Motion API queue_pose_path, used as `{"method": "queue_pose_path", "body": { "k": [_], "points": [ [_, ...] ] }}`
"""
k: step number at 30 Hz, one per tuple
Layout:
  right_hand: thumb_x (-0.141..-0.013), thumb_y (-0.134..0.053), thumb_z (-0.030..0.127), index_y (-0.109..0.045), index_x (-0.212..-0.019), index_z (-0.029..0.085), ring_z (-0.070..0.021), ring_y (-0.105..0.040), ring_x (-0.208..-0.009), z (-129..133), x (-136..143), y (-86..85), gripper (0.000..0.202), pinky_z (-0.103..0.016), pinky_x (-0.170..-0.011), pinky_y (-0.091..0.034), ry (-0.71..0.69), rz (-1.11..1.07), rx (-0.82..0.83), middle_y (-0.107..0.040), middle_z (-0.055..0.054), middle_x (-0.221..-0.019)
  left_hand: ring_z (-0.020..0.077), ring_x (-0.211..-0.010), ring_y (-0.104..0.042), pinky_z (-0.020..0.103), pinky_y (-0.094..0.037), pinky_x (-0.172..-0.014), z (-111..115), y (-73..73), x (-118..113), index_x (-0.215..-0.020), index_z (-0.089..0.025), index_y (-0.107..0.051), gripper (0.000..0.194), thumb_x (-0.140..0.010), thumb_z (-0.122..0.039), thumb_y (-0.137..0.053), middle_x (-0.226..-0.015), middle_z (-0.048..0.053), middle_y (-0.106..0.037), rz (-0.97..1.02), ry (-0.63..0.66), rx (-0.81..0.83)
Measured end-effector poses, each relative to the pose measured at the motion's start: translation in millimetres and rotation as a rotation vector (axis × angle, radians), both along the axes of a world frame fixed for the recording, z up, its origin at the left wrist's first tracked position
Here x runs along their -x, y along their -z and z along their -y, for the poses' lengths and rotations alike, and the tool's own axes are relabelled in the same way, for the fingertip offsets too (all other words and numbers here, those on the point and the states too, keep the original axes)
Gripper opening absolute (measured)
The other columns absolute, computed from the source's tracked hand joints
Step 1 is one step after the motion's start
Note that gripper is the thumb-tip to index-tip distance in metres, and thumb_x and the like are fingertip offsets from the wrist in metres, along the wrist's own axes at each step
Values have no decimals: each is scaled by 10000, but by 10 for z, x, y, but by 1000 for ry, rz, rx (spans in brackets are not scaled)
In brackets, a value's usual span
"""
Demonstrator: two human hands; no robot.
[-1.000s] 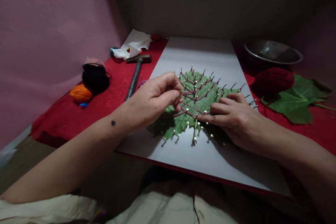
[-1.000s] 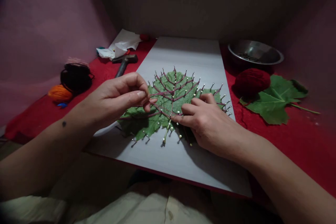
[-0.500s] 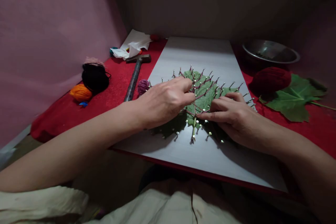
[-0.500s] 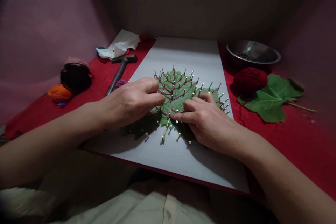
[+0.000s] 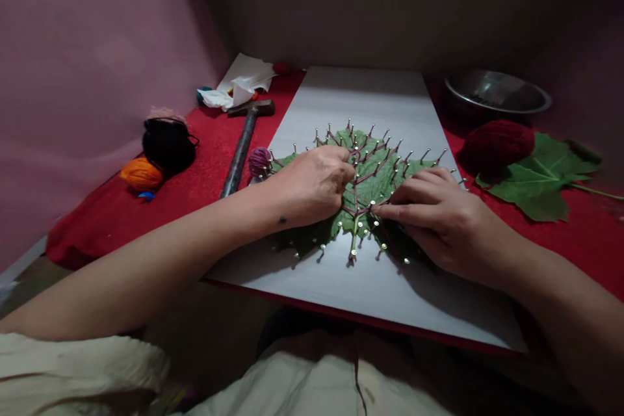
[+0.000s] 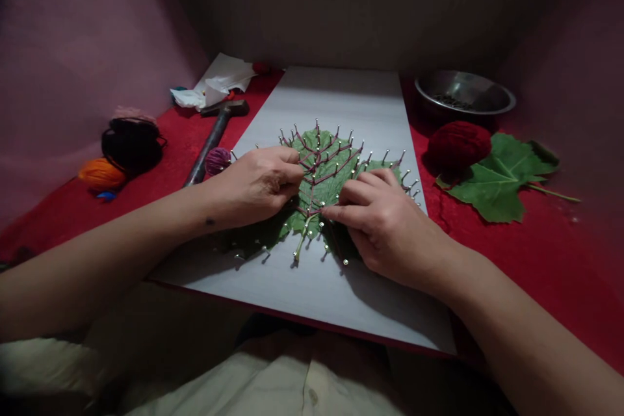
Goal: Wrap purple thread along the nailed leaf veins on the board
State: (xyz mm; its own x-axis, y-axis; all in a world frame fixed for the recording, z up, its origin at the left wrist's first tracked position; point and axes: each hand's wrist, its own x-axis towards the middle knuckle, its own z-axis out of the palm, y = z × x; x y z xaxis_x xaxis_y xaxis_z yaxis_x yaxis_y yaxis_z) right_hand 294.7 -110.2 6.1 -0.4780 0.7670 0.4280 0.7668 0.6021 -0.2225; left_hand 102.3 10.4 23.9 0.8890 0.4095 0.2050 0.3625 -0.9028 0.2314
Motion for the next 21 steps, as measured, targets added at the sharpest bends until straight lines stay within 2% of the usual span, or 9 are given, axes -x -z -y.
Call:
{"method": "queue_pose_path", "body": {
  "k": [5, 9, 14, 17, 21],
  "points": [
    [-889, -462, 64, -728, -972, 205, -170, -476, -771, 5, 44, -1, 312, -392, -854, -321, 21, 118, -26, -619, -42, -793, 111, -643, -416, 248, -301, -577, -28, 12, 9, -534, -145, -415, 278, -748, 0, -519, -656, -3, -424, -59, 23, 35],
    [-916, -454, 109, -735, -947, 230, -178, -469, -790, -10, 23, 7, 307, -403, -873, -302, 17, 149, 5, -624, -33, -793, 98, -654, -418, 239, -308, -592, -55, -3, 29, -556, -137, -432, 271, -774, -16, -540, -689, -8, -426, -72, 26, 42],
    [-895, -469, 89, -730, -973, 239, -175, -457, -803, -27, -10, 21, 311, -407, -871, -302, -12, 93, 92, -617, -37, -849, 115, -675, -422, 235, -323, -584, 25, -106, 121, -591, -145, -479, 274, -848, -52, -487, -702, 5, -418, -20, 147, -126],
    [-892, -484, 89, -734, -962, 240, -177, -461, -805, -27, -2, 23, 301, -403, -859, -303, 1, 93, 73, -611, -37, -841, 133, -689, -428, 243, -346, -587, 136, -172, 176, -624, -150, -503, 275, -874, -56, -439, -720, 25, -441, -32, 232, -223],
    [-891, -491, 89, -737, -913, 233, -186, -466, -828, -23, 15, 21, 286, -392, -837, -305, 11, 109, 45, -621, -47, -868, 150, -695, -428, 260, -379, -611, 287, -206, 192, -670, -154, -531, 260, -871, -43, -411, -736, 41, -461, -42, 272, -283]
  ]
}}
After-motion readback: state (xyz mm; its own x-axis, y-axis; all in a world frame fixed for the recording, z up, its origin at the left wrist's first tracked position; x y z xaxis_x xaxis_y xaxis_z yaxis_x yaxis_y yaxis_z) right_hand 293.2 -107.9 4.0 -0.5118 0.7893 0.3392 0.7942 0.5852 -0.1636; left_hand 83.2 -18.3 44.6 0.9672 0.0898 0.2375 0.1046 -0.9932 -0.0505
